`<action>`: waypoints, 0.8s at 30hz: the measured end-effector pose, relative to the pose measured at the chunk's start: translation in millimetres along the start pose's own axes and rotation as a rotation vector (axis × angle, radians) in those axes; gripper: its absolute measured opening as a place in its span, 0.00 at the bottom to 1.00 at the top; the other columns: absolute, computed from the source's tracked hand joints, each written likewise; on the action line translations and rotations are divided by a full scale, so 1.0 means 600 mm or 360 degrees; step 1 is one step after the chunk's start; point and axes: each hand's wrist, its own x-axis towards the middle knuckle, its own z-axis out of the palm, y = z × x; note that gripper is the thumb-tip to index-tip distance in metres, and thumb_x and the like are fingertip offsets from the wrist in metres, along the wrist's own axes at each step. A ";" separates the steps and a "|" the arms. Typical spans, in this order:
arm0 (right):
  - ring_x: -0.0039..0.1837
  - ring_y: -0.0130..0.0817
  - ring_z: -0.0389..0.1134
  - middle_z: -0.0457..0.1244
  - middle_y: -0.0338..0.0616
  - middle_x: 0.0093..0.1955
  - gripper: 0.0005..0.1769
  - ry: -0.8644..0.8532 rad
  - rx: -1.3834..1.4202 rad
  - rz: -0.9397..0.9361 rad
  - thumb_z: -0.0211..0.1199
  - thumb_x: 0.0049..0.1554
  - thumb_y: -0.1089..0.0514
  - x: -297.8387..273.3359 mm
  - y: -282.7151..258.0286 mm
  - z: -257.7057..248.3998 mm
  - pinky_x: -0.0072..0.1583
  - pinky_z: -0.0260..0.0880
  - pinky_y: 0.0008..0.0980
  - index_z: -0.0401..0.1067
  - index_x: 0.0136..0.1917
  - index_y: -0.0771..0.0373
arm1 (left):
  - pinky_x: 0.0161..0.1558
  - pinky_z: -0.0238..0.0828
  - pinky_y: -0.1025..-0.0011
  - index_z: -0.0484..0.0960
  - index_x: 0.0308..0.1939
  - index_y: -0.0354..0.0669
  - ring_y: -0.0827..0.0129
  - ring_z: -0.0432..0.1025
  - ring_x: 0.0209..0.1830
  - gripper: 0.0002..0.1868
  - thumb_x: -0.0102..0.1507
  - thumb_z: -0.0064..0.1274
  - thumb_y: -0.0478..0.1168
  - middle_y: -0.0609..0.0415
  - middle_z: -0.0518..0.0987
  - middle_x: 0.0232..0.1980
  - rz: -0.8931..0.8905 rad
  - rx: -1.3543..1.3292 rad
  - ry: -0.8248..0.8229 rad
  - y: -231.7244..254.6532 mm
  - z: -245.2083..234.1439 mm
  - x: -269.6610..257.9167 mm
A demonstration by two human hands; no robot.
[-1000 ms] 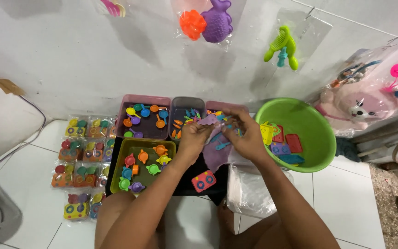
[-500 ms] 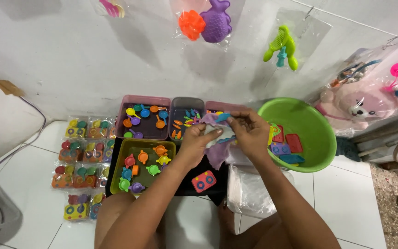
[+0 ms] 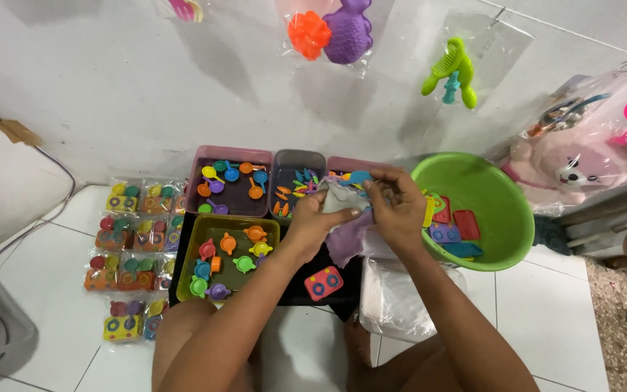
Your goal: The person is cleaning small plastic toys using a purple cloth and then sorting them into various plastic containers.
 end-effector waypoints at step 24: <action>0.49 0.35 0.74 0.69 0.51 0.48 0.22 -0.0066 -0.0132 -0.0066 0.71 0.54 0.75 0.002 -0.034 -0.001 0.49 0.78 0.29 0.72 0.61 0.69 | 0.62 0.70 0.64 0.84 0.53 0.47 0.64 0.78 0.53 0.21 0.69 0.44 0.54 0.53 0.84 0.54 -0.0110 -0.1296 -0.0292 -0.027 -0.034 0.030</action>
